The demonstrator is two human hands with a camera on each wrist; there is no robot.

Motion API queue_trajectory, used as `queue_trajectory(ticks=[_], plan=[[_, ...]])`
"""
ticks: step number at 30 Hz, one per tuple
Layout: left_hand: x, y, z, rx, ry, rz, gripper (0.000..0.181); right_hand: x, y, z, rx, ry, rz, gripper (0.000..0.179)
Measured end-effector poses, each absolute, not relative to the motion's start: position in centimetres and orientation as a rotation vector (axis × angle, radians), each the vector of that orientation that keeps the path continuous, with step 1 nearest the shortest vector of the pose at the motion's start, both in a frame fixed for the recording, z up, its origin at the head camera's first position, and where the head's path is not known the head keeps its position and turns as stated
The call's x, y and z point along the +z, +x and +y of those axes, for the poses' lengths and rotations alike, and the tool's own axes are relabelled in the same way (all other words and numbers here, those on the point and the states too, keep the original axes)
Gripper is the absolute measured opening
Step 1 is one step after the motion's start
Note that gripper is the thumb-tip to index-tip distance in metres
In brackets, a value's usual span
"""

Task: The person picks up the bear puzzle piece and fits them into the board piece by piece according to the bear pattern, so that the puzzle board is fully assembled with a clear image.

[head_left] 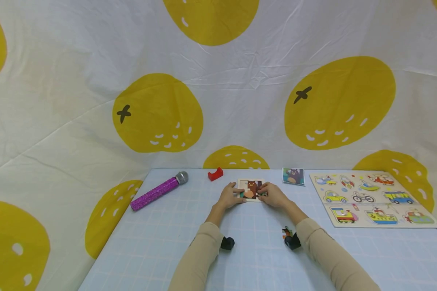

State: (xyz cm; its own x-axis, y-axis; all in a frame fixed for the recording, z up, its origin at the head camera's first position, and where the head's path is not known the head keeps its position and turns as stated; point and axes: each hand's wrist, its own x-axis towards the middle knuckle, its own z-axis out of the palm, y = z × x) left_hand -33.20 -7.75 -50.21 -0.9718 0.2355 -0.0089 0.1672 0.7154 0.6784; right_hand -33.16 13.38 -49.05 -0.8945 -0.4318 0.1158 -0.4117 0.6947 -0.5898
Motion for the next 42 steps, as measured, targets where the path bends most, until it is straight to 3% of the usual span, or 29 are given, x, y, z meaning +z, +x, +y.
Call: queue_trajectory(ticks=[7, 26, 42], plan=[[-50.19, -33.10, -7.72, 1.168, 0.295, 2.811, 0.044, -48.84, -32.92, 13.21, -0.895, -0.875, 2.902, 0.019], [-50.21, -33.20, -7.68, 1.124, 0.307, 2.812, 0.048, -48.86, -33.00, 13.25, -0.817, -0.932, 2.931, 0.019], [-50.58, -33.26, -7.74, 1.138, 0.367, 2.842, 0.042, -48.39, -32.93, 13.42, -0.922, -0.795, 2.872, 0.023]])
